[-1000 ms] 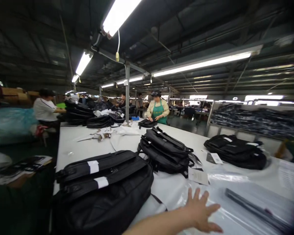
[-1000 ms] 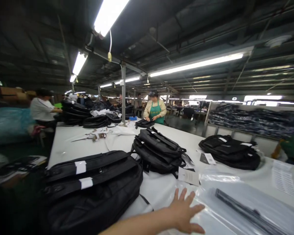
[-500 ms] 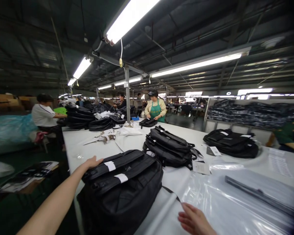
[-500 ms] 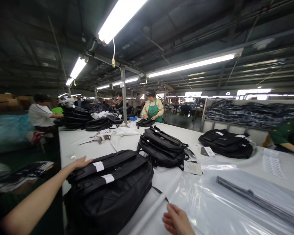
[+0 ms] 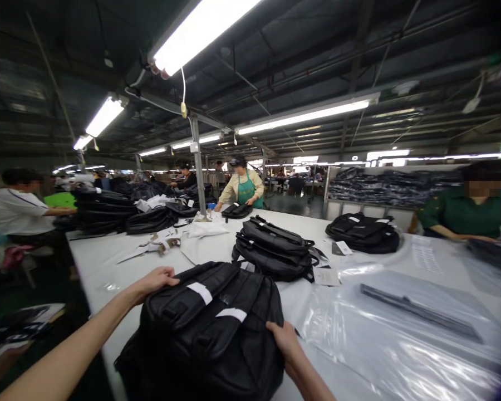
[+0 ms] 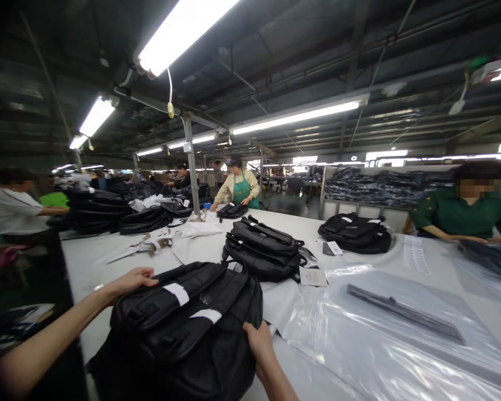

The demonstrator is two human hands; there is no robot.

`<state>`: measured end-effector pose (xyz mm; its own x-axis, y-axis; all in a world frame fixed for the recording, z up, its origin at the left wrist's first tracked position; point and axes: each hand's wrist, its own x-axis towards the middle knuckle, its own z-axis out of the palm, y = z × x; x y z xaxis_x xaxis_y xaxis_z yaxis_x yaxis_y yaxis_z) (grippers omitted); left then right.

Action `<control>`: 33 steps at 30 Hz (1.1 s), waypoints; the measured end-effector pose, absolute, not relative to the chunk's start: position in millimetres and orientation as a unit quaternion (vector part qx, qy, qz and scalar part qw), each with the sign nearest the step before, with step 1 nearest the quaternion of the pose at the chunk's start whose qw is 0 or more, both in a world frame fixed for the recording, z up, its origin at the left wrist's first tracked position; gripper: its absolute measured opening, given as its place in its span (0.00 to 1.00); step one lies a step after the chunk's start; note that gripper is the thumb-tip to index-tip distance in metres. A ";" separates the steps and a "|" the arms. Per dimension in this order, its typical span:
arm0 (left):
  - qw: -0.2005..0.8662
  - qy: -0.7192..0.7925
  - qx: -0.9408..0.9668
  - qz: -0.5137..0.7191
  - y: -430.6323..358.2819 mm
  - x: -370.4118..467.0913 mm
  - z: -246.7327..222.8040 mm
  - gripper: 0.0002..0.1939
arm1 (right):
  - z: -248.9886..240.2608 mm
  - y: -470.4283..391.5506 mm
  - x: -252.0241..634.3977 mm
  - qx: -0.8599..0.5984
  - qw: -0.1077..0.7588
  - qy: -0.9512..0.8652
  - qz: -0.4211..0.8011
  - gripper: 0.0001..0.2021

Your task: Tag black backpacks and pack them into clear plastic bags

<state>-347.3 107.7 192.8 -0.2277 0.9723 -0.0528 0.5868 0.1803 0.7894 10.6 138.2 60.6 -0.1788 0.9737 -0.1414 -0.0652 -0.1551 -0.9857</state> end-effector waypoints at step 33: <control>0.223 0.334 0.865 0.301 30.3 36.2 146.7 0.17 | 13.5 -131.0 365.4 -0.796 0.288 -0.480 0.229 0.30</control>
